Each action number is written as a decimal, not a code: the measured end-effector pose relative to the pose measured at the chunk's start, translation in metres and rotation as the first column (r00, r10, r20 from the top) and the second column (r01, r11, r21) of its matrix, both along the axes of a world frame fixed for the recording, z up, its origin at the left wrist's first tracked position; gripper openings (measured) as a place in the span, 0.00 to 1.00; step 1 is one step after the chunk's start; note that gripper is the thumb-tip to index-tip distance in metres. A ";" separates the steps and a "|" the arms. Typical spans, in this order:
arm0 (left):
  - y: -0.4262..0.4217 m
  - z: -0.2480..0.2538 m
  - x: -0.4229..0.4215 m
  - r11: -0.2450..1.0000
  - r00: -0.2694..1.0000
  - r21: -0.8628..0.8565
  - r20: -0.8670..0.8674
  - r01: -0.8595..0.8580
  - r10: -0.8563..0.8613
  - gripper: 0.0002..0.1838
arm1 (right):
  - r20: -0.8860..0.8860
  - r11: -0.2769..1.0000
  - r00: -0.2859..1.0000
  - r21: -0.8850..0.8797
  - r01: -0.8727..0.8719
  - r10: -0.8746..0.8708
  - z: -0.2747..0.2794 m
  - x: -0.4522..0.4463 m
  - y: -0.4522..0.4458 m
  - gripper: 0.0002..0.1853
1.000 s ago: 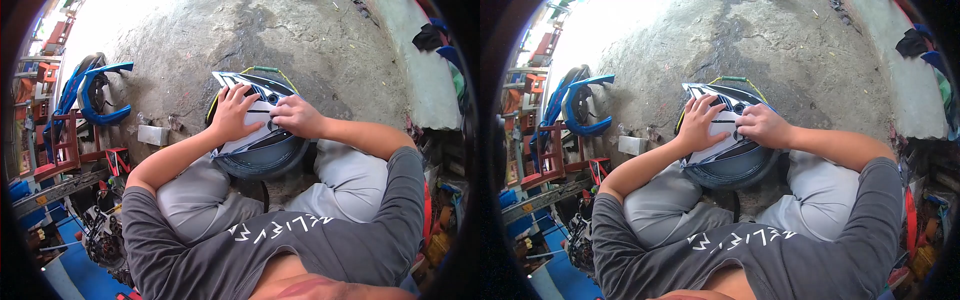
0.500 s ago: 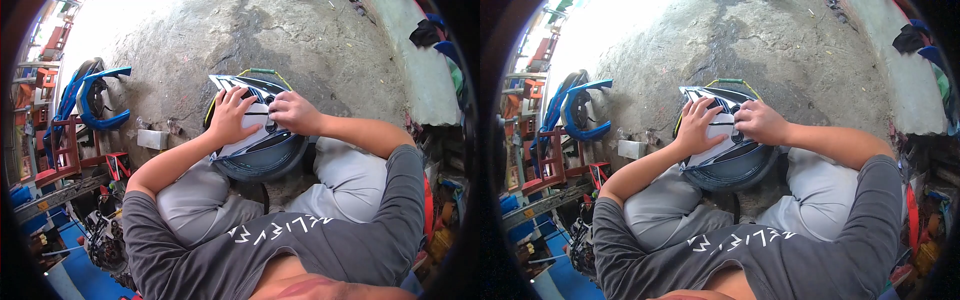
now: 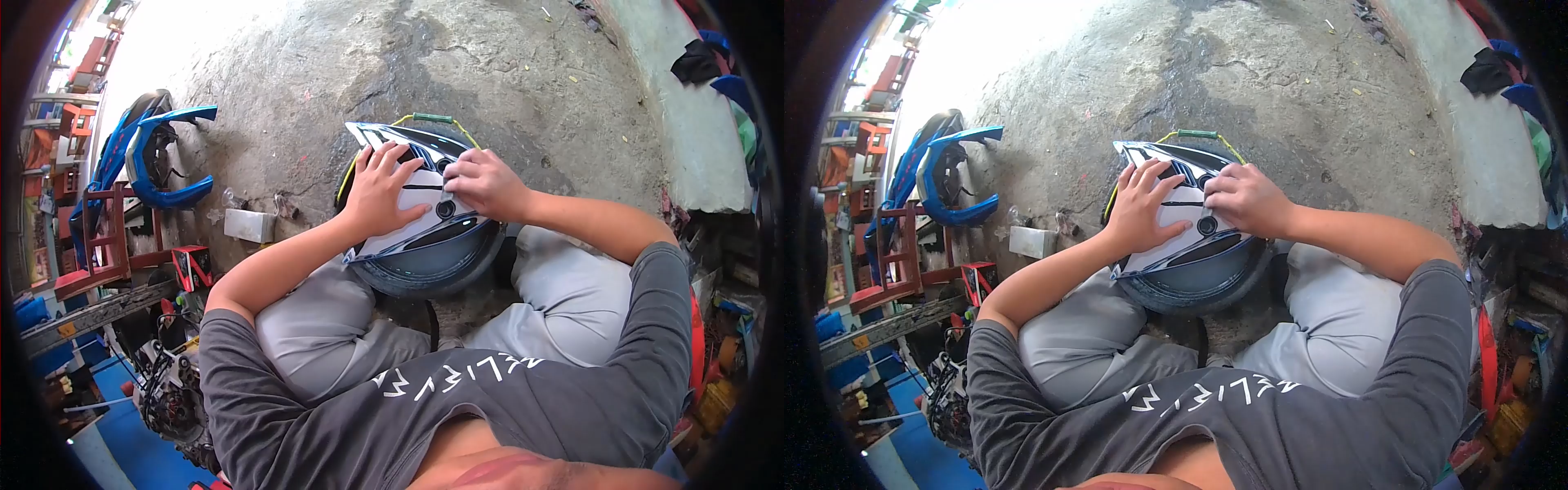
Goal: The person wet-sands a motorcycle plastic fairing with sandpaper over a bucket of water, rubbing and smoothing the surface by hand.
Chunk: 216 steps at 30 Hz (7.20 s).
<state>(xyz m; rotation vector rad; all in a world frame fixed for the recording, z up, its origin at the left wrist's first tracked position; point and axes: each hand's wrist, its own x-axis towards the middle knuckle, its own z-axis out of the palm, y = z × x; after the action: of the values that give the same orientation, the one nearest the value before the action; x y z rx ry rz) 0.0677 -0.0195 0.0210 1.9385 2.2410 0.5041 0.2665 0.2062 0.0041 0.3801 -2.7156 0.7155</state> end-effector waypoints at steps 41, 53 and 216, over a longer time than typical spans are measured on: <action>0.001 0.005 0.001 1.000 1.000 -0.027 -0.030 -0.003 0.002 0.45 | -0.068 0.999 0.997 0.000 -0.048 0.048 0.003 0.000 -0.002 0.10; 0.001 0.001 0.001 1.000 1.000 -0.015 0.004 -0.005 0.005 0.44 | -0.099 0.989 0.987 0.095 -0.116 0.125 0.003 0.004 -0.011 0.10; 0.001 0.002 0.000 1.000 1.000 -0.006 -0.005 0.006 -0.006 0.44 | -0.077 0.999 0.997 0.036 0.001 0.001 -0.004 0.002 0.004 0.13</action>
<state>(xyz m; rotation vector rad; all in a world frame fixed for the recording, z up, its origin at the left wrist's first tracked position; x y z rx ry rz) 0.0680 -0.0186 0.0233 1.9455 2.2361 0.4919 0.2688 0.2100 0.0001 0.4076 -2.6586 0.6390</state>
